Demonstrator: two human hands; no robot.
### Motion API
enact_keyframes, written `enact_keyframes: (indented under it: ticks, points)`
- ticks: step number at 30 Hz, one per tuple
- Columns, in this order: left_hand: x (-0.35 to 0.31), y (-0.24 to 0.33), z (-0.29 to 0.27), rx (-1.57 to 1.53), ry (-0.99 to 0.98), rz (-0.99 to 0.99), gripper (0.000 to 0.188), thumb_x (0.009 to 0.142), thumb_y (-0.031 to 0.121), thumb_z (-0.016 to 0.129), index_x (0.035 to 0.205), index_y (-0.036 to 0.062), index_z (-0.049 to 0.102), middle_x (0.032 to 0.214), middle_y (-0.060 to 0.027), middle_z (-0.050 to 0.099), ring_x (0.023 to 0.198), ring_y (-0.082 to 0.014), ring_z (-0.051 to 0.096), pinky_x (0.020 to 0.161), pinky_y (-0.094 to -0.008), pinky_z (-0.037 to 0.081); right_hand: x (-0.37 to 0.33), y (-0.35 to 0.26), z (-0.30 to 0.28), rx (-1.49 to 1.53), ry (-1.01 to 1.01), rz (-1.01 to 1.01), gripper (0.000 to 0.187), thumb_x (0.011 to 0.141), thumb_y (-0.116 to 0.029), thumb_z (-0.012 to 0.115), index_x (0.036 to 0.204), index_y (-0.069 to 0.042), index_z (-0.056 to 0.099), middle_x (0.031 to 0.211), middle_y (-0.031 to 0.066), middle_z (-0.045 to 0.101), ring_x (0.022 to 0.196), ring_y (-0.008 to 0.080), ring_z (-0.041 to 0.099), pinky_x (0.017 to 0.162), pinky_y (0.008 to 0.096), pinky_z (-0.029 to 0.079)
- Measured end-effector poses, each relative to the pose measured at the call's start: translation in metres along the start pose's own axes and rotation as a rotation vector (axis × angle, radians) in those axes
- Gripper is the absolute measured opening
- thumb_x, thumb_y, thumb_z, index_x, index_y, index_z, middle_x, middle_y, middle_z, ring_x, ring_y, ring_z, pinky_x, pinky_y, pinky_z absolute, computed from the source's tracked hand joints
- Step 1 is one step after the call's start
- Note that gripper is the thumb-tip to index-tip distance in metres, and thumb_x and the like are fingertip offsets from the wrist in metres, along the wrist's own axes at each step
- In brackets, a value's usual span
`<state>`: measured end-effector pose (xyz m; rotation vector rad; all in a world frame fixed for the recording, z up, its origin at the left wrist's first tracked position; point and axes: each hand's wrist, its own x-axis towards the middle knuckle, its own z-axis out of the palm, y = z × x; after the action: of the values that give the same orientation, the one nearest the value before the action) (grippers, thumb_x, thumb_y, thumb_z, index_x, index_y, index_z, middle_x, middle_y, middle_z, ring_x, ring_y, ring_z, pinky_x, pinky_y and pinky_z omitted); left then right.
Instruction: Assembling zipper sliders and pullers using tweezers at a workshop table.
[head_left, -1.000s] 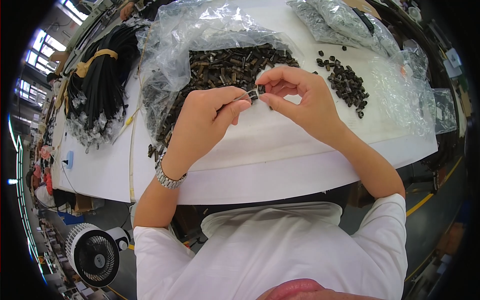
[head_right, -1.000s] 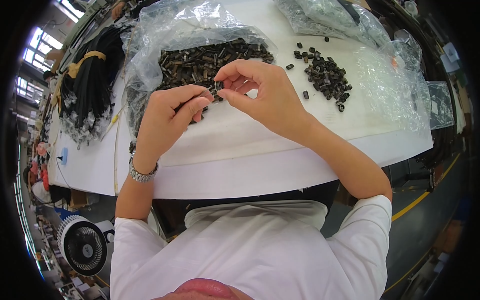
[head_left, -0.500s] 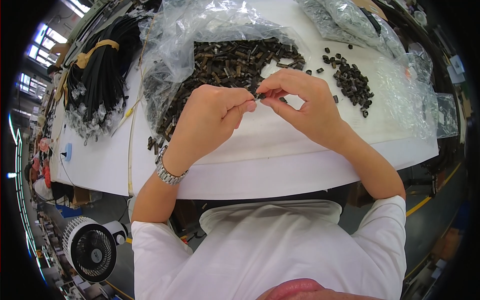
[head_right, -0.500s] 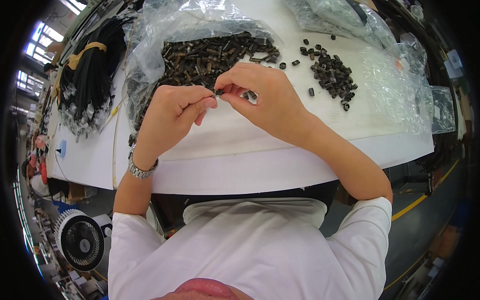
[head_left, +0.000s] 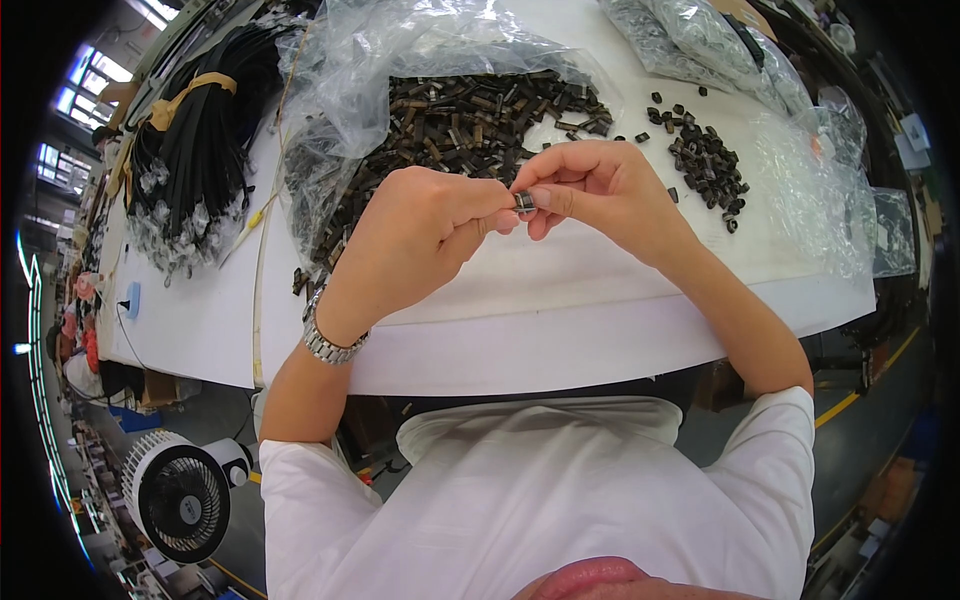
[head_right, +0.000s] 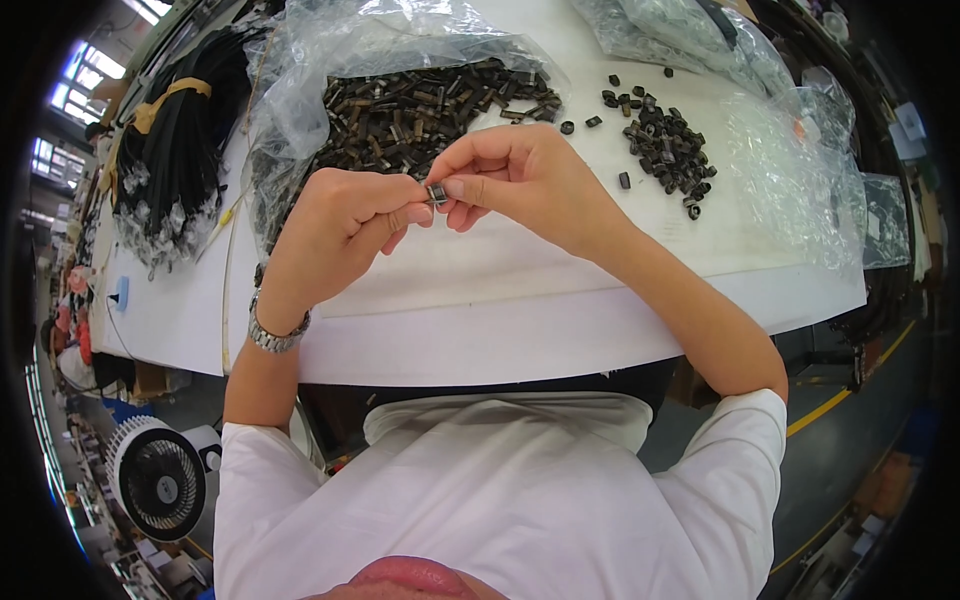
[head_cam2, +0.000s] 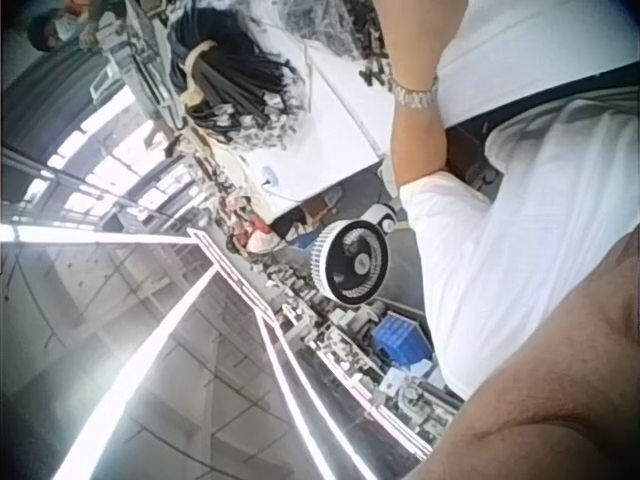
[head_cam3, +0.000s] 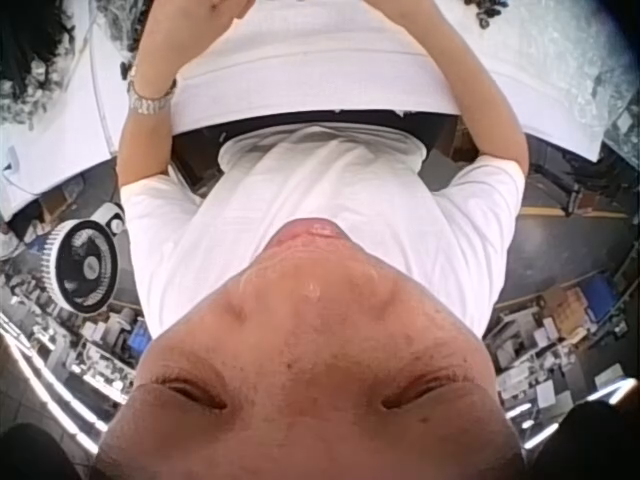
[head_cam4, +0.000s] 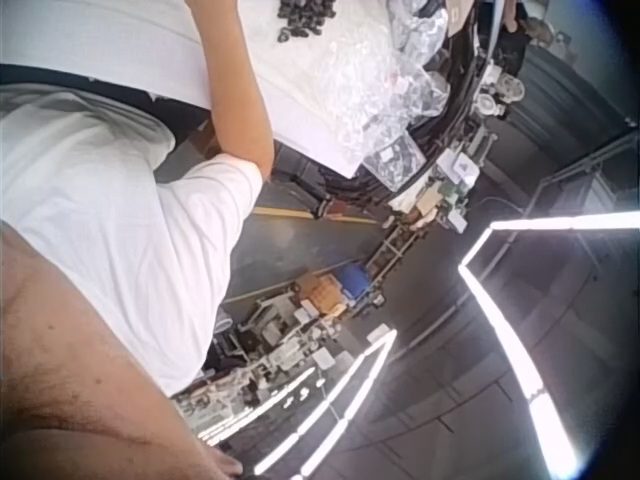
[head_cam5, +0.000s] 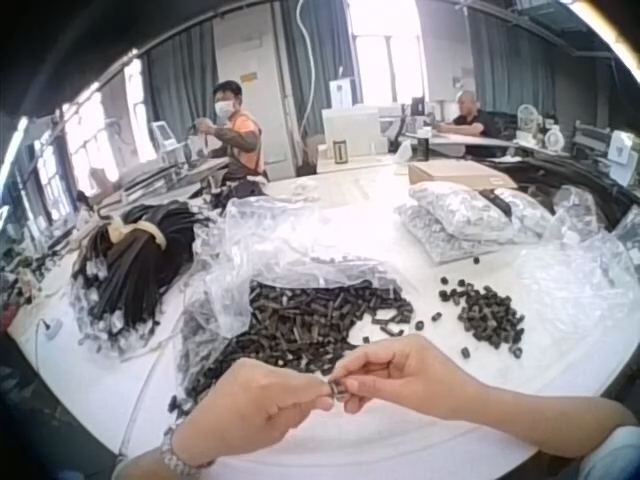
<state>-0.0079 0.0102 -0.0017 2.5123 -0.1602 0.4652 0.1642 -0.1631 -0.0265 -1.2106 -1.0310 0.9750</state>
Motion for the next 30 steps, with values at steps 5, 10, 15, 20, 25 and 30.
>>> enact_keyframes:
  ticks: [5, 10, 15, 20, 25, 30]
  points:
    - [0.002, -0.002, -0.003, -0.091, -0.028, -0.087, 0.018, 0.101, 0.013, 0.068, 0.088, 0.0012, 0.072, 0.061, -0.0038, 0.057, 0.052, -0.0158, 0.052, 0.053, -0.0307, 0.043, -0.006, -0.002, 0.01, -0.109, 0.074, -0.169, 0.019, 0.101, -0.005, 0.069, 0.118, 0.003, 0.074, 0.096, 0.0081, 0.076, 0.087, 0.0137, 0.074, 0.082, 0.0285, 0.061]
    - [0.005, 0.002, -0.005, -0.163, -0.033, -0.134, 0.02, 0.103, 0.016, 0.068, 0.09, 0.0022, 0.074, 0.06, -0.0023, 0.056, 0.053, -0.0116, 0.051, 0.053, -0.0287, 0.042, -0.005, 0.0, 0.008, -0.512, 0.113, -0.429, 0.022, 0.096, -0.005, 0.074, 0.117, 0.0, 0.075, 0.092, 0.0083, 0.075, 0.084, 0.015, 0.073, 0.08, 0.0282, 0.059]
    - [0.007, -0.002, -0.005, -0.271, -0.108, -0.155, 0.021, 0.103, 0.017, 0.068, 0.091, 0.0034, 0.076, 0.06, 0.0, 0.056, 0.054, -0.0077, 0.05, 0.052, -0.026, 0.04, -0.011, -0.005, 0.005, -0.617, 0.093, -0.346, 0.018, 0.093, -0.008, 0.078, 0.11, -0.001, 0.076, 0.089, 0.0099, 0.076, 0.08, 0.0198, 0.073, 0.073, 0.0325, 0.057]
    - [0.005, -0.007, 0.0, -0.441, -0.075, -0.323, 0.024, 0.106, 0.022, 0.066, 0.096, 0.0021, 0.077, 0.062, 0.0041, 0.057, 0.053, -0.0028, 0.047, 0.05, -0.0217, 0.036, -0.018, -0.02, -0.019, -0.864, 0.209, -0.26, 0.021, 0.092, -0.009, 0.077, 0.111, -0.001, 0.076, 0.088, 0.0123, 0.075, 0.077, 0.0244, 0.073, 0.074, 0.0352, 0.057]
    - [0.01, -0.013, 0.002, -0.486, -0.014, -0.418, 0.027, 0.107, 0.024, 0.066, 0.099, 0.0009, 0.077, 0.063, 0.0041, 0.058, 0.051, -0.0015, 0.045, 0.049, -0.0207, 0.035, -0.068, -0.049, -0.045, -1.253, 0.564, -0.04, 0.03, 0.093, -0.002, 0.072, 0.122, -0.006, 0.076, 0.092, 0.0117, 0.075, 0.081, 0.0241, 0.071, 0.075, 0.0355, 0.057]
    - [0.017, -0.017, 0.008, -0.5, -0.027, -0.423, 0.029, 0.107, 0.025, 0.065, 0.099, 0.0001, 0.077, 0.064, 0.0038, 0.058, 0.051, -0.0008, 0.044, 0.048, -0.0203, 0.034, -0.106, -0.119, 0.044, -0.871, 0.163, -0.444, 0.023, 0.091, -0.001, 0.071, 0.113, 0.002, 0.077, 0.093, 0.0118, 0.077, 0.079, 0.0209, 0.075, 0.072, 0.029, 0.059]
